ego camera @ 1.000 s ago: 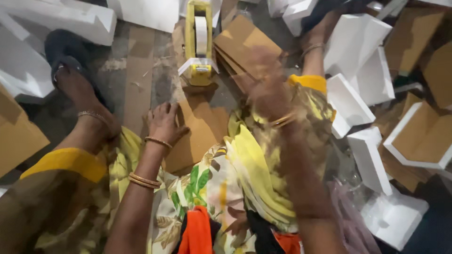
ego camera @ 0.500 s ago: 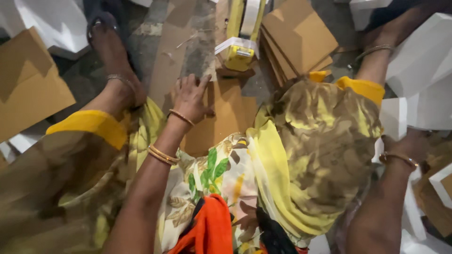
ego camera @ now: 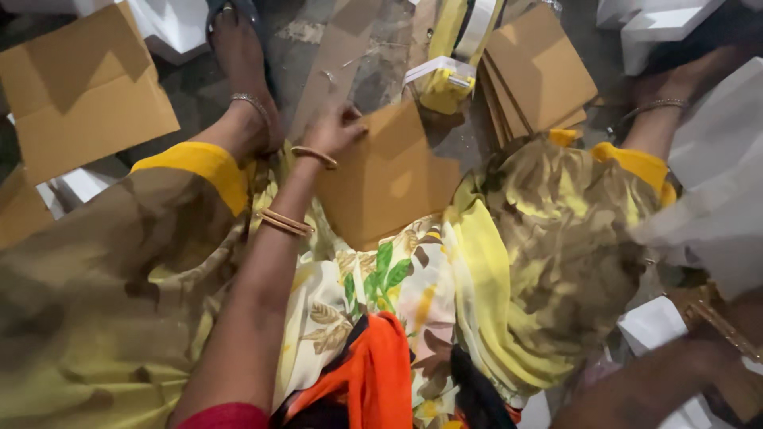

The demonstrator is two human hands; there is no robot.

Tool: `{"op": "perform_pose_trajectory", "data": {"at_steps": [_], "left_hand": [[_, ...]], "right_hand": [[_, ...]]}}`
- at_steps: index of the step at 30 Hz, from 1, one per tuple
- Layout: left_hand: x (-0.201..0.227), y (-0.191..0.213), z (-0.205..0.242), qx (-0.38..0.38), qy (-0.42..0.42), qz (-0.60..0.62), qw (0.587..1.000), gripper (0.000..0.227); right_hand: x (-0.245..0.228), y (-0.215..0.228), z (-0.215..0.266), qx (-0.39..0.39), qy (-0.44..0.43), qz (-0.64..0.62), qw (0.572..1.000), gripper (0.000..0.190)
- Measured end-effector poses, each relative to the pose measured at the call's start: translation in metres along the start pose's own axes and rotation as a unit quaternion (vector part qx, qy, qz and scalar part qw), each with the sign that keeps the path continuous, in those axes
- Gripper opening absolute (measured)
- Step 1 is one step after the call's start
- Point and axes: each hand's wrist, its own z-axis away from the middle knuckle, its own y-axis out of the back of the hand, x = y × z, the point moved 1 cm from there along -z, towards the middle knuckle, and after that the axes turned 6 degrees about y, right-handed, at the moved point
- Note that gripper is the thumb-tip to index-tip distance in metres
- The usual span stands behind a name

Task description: The person sits on the floor and assembles small cardboard boxes by folding flaps and securing them with adhesive tape. They repeatedly pick up flat cardboard pieces, fold them into box shapes, and apply tape to the seams.

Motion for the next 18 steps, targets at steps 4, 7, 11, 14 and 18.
{"op": "perform_pose_trajectory", "data": {"at_steps": [4, 7, 11, 14, 18], "left_hand": [[-0.027, 0.0, -0.007, -0.037, 0.041, 0.187, 0.981, 0.022], [-0.032, -0.003, 0.009, -0.143, 0.213, 0.111, 0.96, 0.025], [-0.033, -0.013, 0.024, -0.142, 0.204, 0.157, 0.956, 0.031], [-0.036, -0.019, 0.028, -0.16, 0.217, 0.242, 0.932, 0.039], [-0.034, -0.02, 0.029, -0.195, 0.208, 0.443, 0.85, 0.052]], "right_hand": [[-0.031, -0.083, 0.034, -0.028, 0.043, 0.037, 0.998, 0.052], [-0.058, -0.17, 0.08, -0.116, 0.126, 0.189, 0.967, 0.047], [-0.097, -0.272, 0.157, -0.36, 0.084, 0.009, 0.929, 0.039], [-0.123, -0.307, 0.18, -0.423, 0.219, 0.196, 0.857, 0.039], [-0.133, -0.332, 0.187, -0.435, 0.325, 0.251, 0.802, 0.047]]}}
